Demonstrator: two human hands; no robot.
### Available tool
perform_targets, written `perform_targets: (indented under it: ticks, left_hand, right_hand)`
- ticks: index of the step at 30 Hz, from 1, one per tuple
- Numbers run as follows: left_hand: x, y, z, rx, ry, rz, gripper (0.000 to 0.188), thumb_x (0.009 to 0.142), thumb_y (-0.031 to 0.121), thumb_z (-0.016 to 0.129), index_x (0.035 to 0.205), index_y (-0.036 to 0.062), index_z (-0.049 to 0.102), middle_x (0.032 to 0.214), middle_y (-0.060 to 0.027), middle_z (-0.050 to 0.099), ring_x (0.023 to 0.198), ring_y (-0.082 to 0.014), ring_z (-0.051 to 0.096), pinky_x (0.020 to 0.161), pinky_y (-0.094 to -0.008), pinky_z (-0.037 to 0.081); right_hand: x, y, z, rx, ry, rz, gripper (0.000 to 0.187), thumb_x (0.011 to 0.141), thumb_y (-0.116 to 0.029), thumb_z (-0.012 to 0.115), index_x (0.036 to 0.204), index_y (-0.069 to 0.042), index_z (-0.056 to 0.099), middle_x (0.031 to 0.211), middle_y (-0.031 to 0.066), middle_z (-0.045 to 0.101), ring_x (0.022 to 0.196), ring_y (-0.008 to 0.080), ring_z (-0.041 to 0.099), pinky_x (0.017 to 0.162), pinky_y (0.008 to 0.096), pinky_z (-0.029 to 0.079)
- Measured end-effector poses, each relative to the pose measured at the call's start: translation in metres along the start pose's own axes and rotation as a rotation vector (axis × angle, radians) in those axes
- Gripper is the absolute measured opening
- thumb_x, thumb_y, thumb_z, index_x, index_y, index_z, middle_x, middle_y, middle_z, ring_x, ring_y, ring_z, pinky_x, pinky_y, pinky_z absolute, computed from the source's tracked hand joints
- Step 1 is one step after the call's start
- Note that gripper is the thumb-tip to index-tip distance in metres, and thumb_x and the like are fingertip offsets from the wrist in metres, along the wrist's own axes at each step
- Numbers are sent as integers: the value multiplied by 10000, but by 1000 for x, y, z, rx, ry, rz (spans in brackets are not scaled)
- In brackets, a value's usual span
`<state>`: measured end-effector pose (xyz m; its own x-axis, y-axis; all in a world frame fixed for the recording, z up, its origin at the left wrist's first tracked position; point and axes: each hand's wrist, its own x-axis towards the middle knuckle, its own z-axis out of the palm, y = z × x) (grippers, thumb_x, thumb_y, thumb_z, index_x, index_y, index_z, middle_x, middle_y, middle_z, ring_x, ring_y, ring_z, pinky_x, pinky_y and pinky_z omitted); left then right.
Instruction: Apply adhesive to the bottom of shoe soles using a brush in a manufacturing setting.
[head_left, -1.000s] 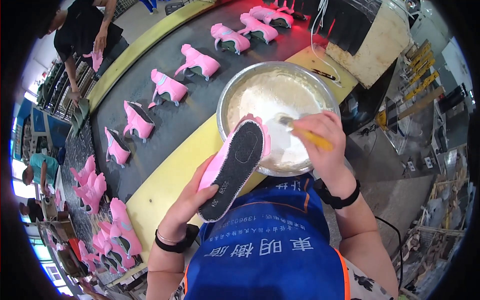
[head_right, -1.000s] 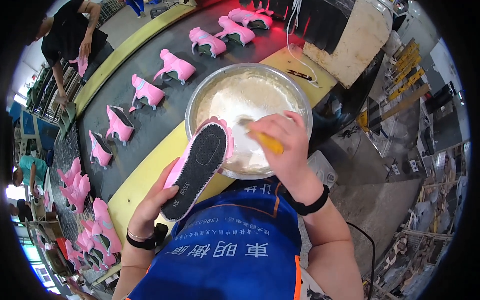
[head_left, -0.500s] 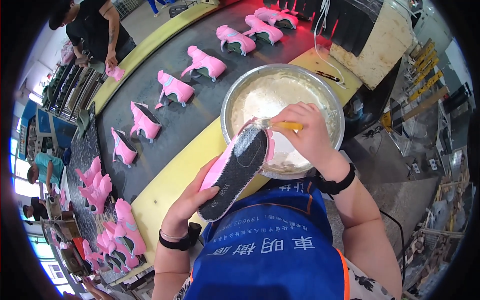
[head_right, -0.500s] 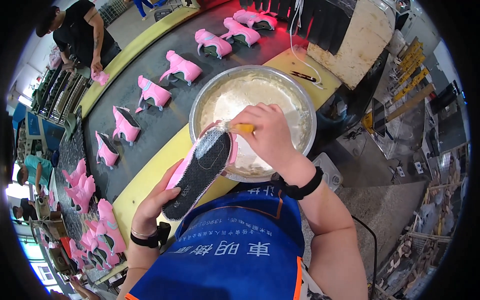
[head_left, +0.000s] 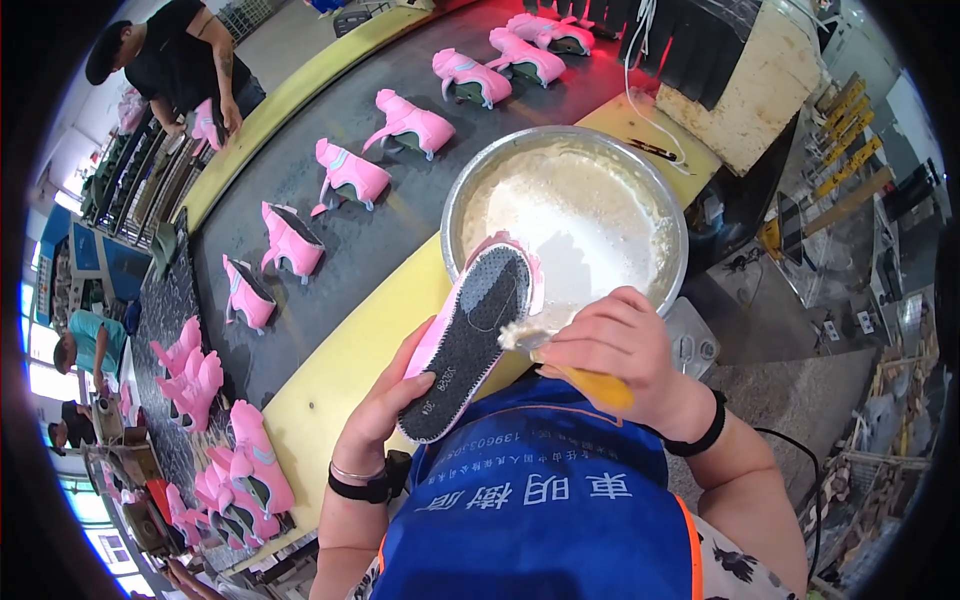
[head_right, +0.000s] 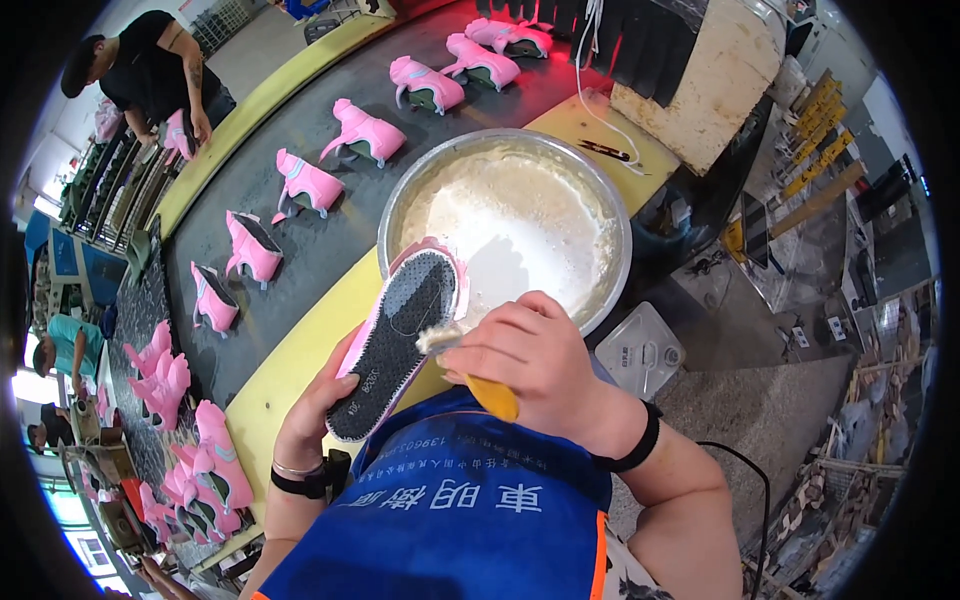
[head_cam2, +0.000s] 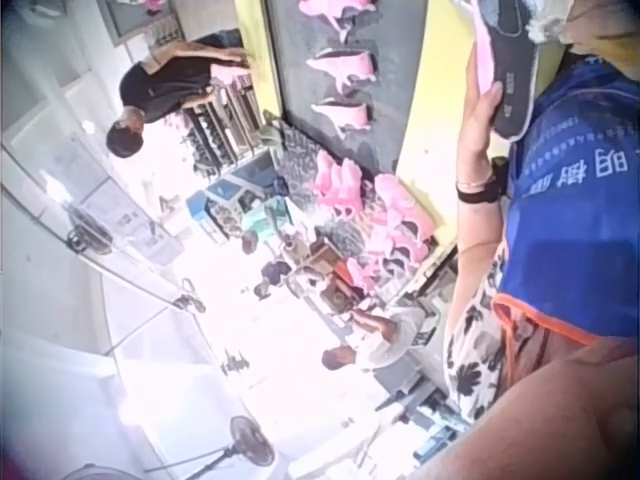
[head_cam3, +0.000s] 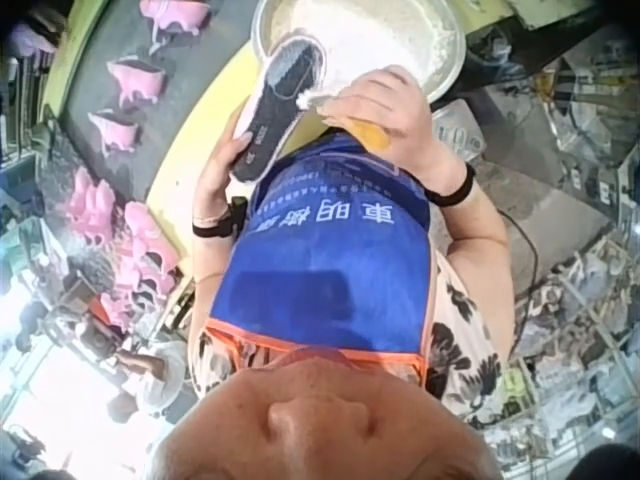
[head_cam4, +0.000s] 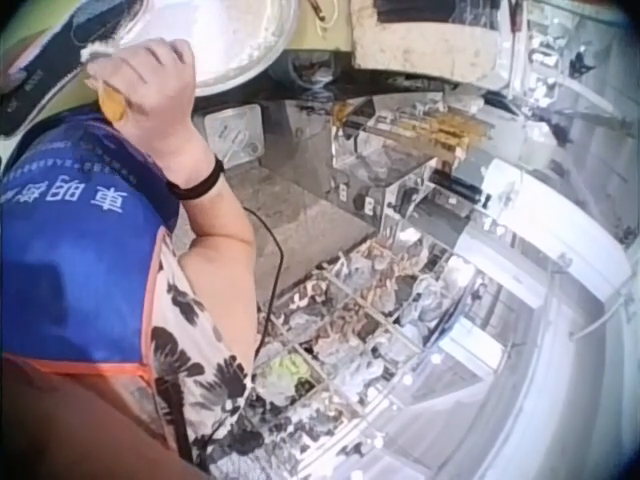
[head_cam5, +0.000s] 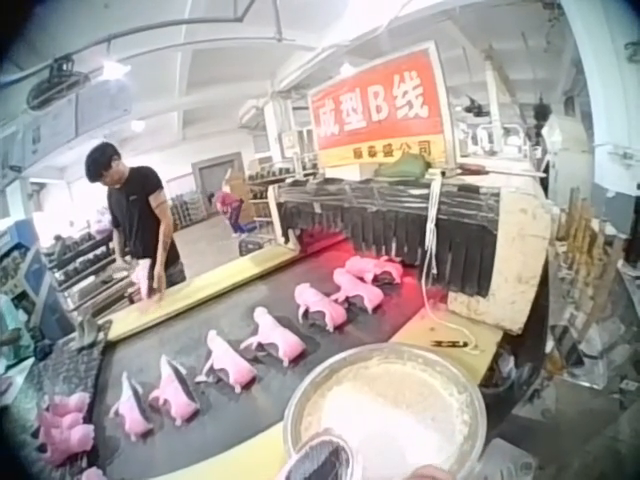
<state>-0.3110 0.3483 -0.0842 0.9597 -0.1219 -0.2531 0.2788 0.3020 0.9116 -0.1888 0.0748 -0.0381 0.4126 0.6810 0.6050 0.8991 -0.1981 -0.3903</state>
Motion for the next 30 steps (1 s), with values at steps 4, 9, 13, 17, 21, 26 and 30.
perform_targets:
  ticks: [4,9,13,17,21,26,30]
  left_hand:
    - [-1,0,-2,24,-8,19,829,901,286,593,1589,-29,254,1596,-185,377,1501,-268,330,1238,-385,209]
    - [-3,-1,-9,94,-16,26,822,902,262,607,1596,-6,257,1586,-181,390,1488,-264,353,1229,-381,232]
    - [-3,0,-19,98,-41,1,825,905,275,616,1597,1,261,1582,-177,394,1475,-260,370,1223,-374,244]
    - [-2,4,-29,32,-56,-48,853,895,318,625,1593,-13,265,1580,-172,399,1470,-254,376,1224,-366,240]
    - [-2,12,-37,29,-81,-80,867,883,334,633,1589,-19,275,1580,-168,402,1471,-247,375,1224,-354,237]
    - [-5,9,-43,-14,-96,-85,870,871,327,643,1586,-20,289,1591,-169,391,1474,-241,375,1224,-343,239]
    - [-14,3,-46,8,-67,-60,878,873,336,642,1587,-23,279,1594,-171,386,1475,-244,375,1225,-347,240]
  right_hand:
    - [12,14,11,218,-55,245,196,837,-279,787,919,-108,737,838,74,691,798,256,668,700,372,481]
    - [37,69,26,132,-13,502,233,832,-297,792,861,-71,743,820,136,700,762,312,678,655,411,501]
    - [58,96,21,21,35,559,250,843,-299,783,900,-57,761,813,149,711,773,313,694,667,406,518]
    - [65,83,18,384,146,188,180,840,-197,807,919,-45,753,901,113,713,843,274,688,770,359,527]
    - [69,69,35,599,-45,113,163,836,-160,817,937,-52,749,946,96,708,873,258,678,806,346,524]
    - [75,76,44,339,37,321,183,836,-222,797,927,-71,746,852,103,714,801,275,693,742,352,536]
    - [68,75,32,-25,4,397,225,856,-291,750,879,-72,707,809,108,705,724,303,680,658,414,523]
